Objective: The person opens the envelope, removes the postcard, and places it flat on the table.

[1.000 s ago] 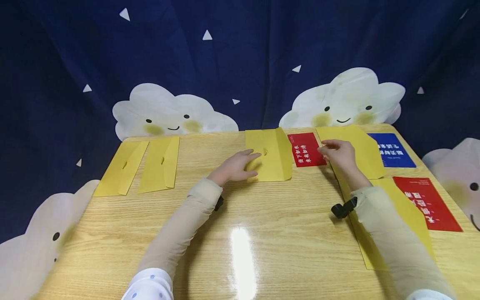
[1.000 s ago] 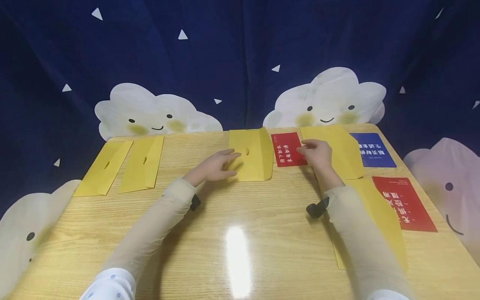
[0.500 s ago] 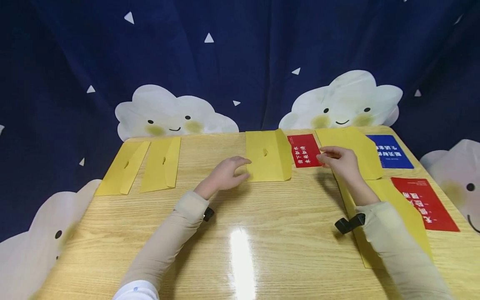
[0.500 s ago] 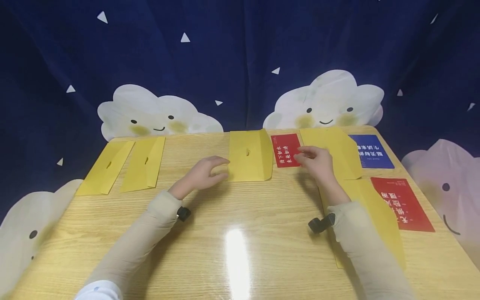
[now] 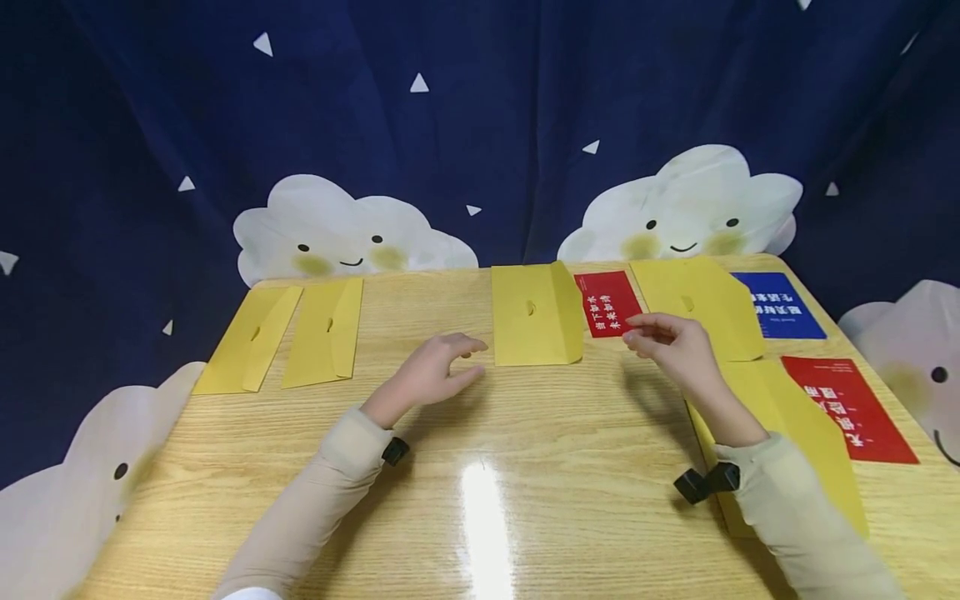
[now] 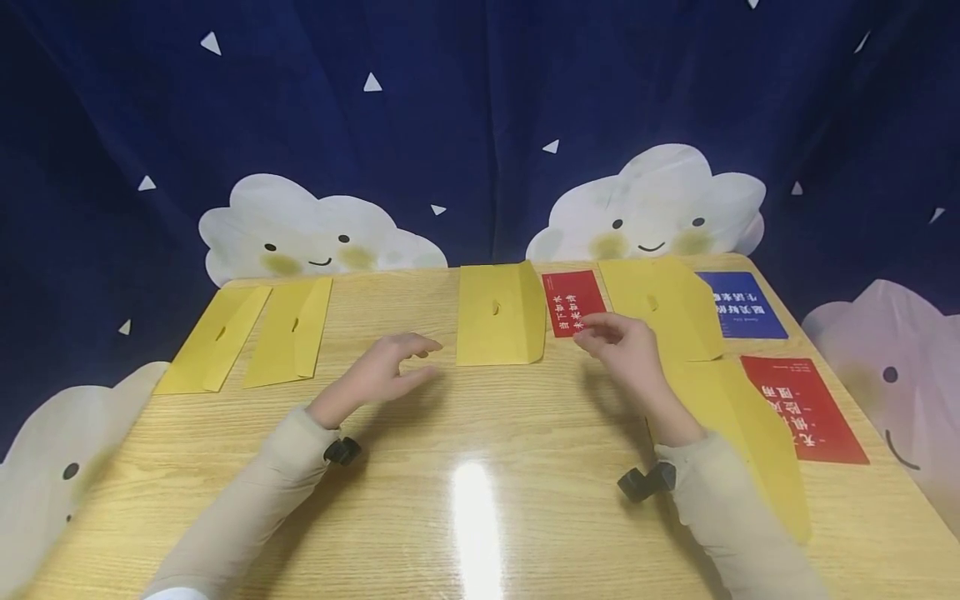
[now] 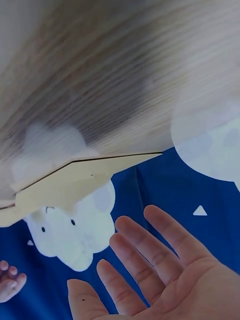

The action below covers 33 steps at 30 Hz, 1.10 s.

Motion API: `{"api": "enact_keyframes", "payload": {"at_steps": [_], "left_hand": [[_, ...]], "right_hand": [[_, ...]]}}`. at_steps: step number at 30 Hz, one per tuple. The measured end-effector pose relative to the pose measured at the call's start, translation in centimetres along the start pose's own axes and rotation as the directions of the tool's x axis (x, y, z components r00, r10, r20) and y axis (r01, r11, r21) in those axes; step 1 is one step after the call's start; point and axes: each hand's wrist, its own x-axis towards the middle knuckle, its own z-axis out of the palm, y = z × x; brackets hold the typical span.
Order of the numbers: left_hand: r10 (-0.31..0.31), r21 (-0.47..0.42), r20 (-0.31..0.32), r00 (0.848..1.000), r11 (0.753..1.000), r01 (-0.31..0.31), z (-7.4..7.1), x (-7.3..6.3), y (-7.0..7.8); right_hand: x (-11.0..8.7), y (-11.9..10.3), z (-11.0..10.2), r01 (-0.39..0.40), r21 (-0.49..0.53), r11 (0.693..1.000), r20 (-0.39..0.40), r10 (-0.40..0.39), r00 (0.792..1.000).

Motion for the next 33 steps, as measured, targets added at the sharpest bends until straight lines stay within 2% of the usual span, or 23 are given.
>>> {"api": "enact_keyframes", "payload": {"at_steps": [9,19,27,33], "left_hand": [[-0.008,-0.004,-0.027,1.0,1.0,0.008,-1.1,-2.7,-0.1],[-0.037,-0.015,-0.059,0.998,0.999,0.036,-2.0,-5.3,-1.2],[-0.133,-0.087,-0.044,0.99,0.988,0.129,-3.4,-7.4,-2.3],[-0.218,-0.163,-0.073,0.973,0.965,0.205,-4.1,-9.1,-3.6]], "right_hand": [[-1.1,-0.4,1.2,0.033,-0.019,0.999,0.085,-0.032,0.996],[-1.6,-1.3,4.5,0.084,0.06,0.995,0.188,-0.094,0.978],[-1.5,-1.9,7.8,0.061,0.094,0.994,0.282,-0.086,0.955],[-1.6,-2.5,10.2,0.078,0.129,0.989,0.341,-0.118,0.932]]}}
